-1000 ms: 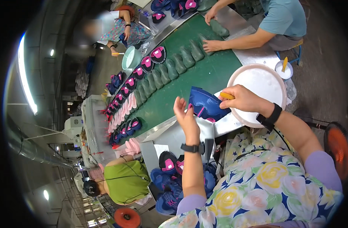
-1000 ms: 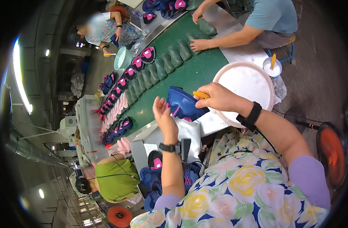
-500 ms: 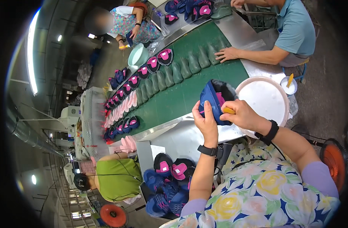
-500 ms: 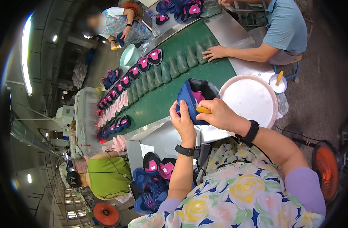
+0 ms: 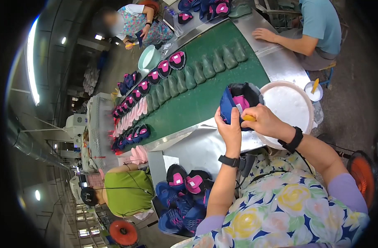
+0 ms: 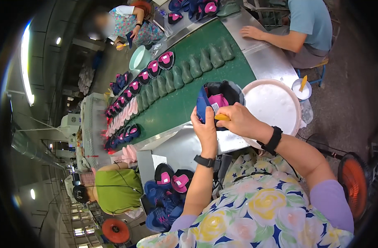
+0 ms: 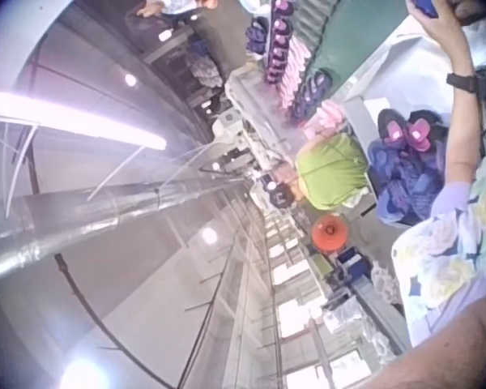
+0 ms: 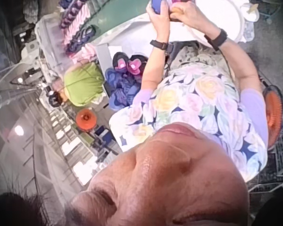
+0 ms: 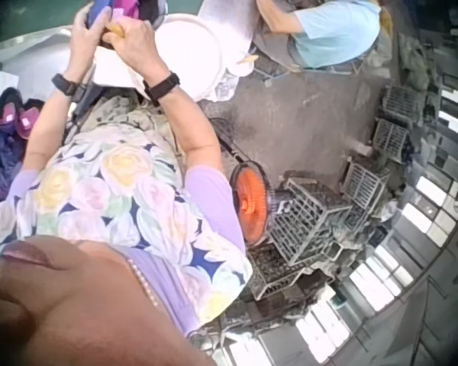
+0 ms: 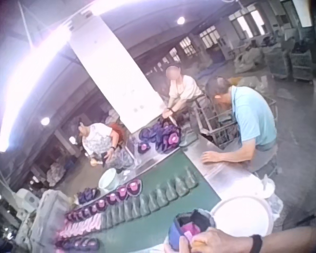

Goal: Apply adhesive to shoe uppers using a brush in a manufacturing environment.

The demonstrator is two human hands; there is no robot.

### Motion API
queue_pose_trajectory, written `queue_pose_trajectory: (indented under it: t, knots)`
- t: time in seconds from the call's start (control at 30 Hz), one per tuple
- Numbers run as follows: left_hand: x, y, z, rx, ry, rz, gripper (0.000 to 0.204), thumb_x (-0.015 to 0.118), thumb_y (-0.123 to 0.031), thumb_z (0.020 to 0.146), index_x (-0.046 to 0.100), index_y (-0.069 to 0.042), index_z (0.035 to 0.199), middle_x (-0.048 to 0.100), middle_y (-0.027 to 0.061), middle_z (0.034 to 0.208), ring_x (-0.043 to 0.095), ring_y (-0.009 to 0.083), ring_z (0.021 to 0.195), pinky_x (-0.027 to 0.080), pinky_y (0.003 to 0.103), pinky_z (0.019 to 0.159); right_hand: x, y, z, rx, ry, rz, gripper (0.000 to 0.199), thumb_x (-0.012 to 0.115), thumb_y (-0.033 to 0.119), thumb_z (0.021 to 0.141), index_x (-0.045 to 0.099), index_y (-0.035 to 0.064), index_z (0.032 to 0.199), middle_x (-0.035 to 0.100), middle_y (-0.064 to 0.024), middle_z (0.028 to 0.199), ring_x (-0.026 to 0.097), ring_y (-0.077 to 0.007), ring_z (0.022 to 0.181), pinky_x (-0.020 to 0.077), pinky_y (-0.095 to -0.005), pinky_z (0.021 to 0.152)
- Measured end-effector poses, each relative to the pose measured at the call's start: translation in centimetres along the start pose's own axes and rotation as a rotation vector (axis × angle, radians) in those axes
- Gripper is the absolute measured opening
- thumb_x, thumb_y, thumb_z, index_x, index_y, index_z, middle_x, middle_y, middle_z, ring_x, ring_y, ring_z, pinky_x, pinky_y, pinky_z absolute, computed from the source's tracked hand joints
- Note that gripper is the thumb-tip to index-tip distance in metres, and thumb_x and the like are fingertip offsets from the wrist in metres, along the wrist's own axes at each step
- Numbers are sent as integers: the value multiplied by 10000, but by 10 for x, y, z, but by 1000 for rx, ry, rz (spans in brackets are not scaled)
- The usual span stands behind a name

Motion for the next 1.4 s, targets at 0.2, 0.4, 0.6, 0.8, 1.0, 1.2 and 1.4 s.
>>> queue_pose_trajectory:
  t: [0.2, 0.4, 0.6, 0.8, 1.0, 1.2, 1.4]
  knots:
    - [-8, 26, 18, -106, -101, 99, 412, 563, -406, 1006, 578, -4, 917, 586, 8, 768, 548, 88, 707, 465, 258, 655, 5, -8, -5, 0, -67, 3, 190, 758, 145, 777, 675, 20, 893, 671, -180, 791, 643, -377, 742, 483, -415, 695]
    - [7, 47, 19, -407, -107, -507, 408, 479, -377, 1044, 596, 8, 969, 581, -4, 795, 534, 101, 701, 448, 256, 626, -7, -13, -2, -6, -77, -30, 194, 763, 177, 789, 681, 48, 909, 681, -133, 806, 640, -314, 761, 464, -381, 769]
    - [-2, 31, -2, -228, 312, -137, 672, 574, -307, 1011, 292, 53, 1504, 576, 101, 1194, 548, 138, 1013, 461, 263, 894, -20, -10, 7, -53, -84, -147, 179, 744, 162, 789, 674, 43, 903, 670, -143, 789, 638, -345, 736, 487, -407, 711]
    - [-17, 54, 3, -558, 388, -874, 750, 598, -54, 968, 153, -125, 1568, 547, 25, 1150, 599, 130, 1003, 582, 440, 875, 2, 21, 25, -123, 30, -234, 112, 714, 103, 814, 650, 52, 890, 669, -108, 840, 622, -287, 803, 393, -386, 765]
    - [-187, 170, 99, -412, -84, -898, 704, 547, -127, 994, 128, -166, 1559, 546, 56, 1191, 590, 196, 1066, 505, 482, 957, -14, 1, 59, -96, -45, -387, 115, 645, 76, 870, 646, 36, 977, 666, -110, 921, 611, -301, 900, 389, -401, 880]
    - [-349, 312, 201, -183, -311, -1066, 499, 572, -134, 953, 407, -156, 1424, 552, 77, 1310, 578, 262, 1137, 536, 462, 930, -47, -75, 48, 160, -28, -605, 133, 581, 125, 919, 626, 16, 980, 624, -129, 1072, 575, -284, 1011, 382, -398, 973]
    - [-481, 427, 286, -128, -493, -970, 421, 516, -187, 994, 414, -128, 1399, 569, 106, 1270, 592, 287, 1097, 536, 499, 922, -96, -138, 45, 506, -87, -488, 322, 460, 293, 1041, 608, 16, 973, 571, -91, 1003, 546, -171, 944, 440, -301, 810]
Point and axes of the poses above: each hand's wrist, its own z-axis towards the middle knuckle, its own x-axis out of the palm, y = z × x, the point moved 9 cm from there along z, towards the middle knuckle
